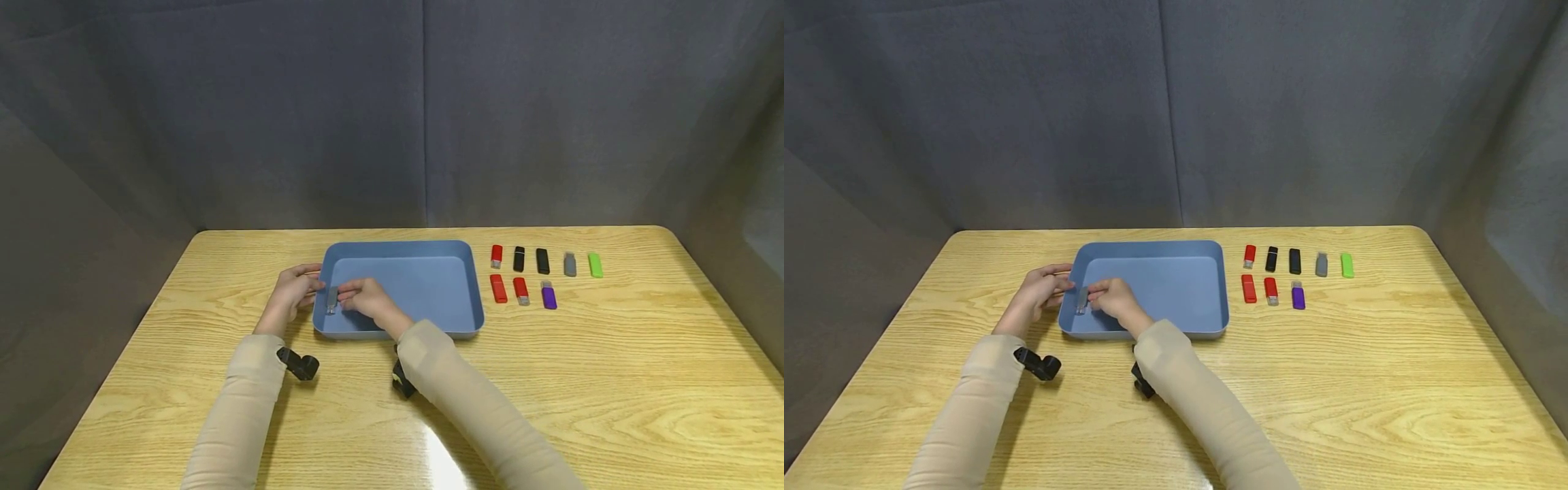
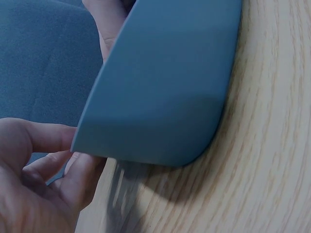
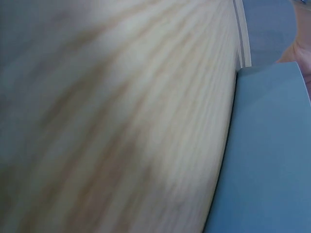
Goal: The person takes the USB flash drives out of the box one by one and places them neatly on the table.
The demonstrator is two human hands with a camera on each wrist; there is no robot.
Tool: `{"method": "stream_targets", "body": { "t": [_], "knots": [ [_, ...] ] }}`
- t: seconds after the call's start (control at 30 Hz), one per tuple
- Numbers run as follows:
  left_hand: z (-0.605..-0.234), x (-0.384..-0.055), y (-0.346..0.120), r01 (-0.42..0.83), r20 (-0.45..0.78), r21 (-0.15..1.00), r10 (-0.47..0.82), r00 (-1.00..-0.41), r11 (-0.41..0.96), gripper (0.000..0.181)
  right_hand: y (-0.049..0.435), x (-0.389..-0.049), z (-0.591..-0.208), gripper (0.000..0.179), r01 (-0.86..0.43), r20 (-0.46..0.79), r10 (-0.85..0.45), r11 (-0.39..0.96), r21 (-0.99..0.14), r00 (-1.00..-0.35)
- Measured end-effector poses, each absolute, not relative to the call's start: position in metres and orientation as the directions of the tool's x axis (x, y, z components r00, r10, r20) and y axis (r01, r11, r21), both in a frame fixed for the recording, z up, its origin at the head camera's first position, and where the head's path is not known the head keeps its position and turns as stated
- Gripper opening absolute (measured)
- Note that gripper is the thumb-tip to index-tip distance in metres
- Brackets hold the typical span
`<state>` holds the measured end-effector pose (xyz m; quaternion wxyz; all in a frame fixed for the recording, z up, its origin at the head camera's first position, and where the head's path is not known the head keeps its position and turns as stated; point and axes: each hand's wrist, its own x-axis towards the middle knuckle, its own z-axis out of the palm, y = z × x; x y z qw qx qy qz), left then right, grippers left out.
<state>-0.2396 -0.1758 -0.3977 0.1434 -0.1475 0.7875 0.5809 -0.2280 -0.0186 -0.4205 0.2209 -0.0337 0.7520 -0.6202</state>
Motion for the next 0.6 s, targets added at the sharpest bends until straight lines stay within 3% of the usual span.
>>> {"method": "stream_targets", "body": {
  "t": [0.3,0.6],
  "knots": [
    [-0.3978,-0.2403,-0.1759,-0.401,-0.4,0.875,-0.059,-0.915,0.271,0.052,-0.0213,-0.228,-0.4191,0.041,0.347,-0.361,-0.324,0.101,-0.932,-0.875],
    [-0.3981,-0.2401,-0.1766,-0.406,-0.406,0.878,-0.054,-0.912,0.256,0.052,-0.0251,-0.2232,-0.4158,0.042,0.305,-0.355,-0.383,0.186,-0.934,-0.853]
  ]
}}
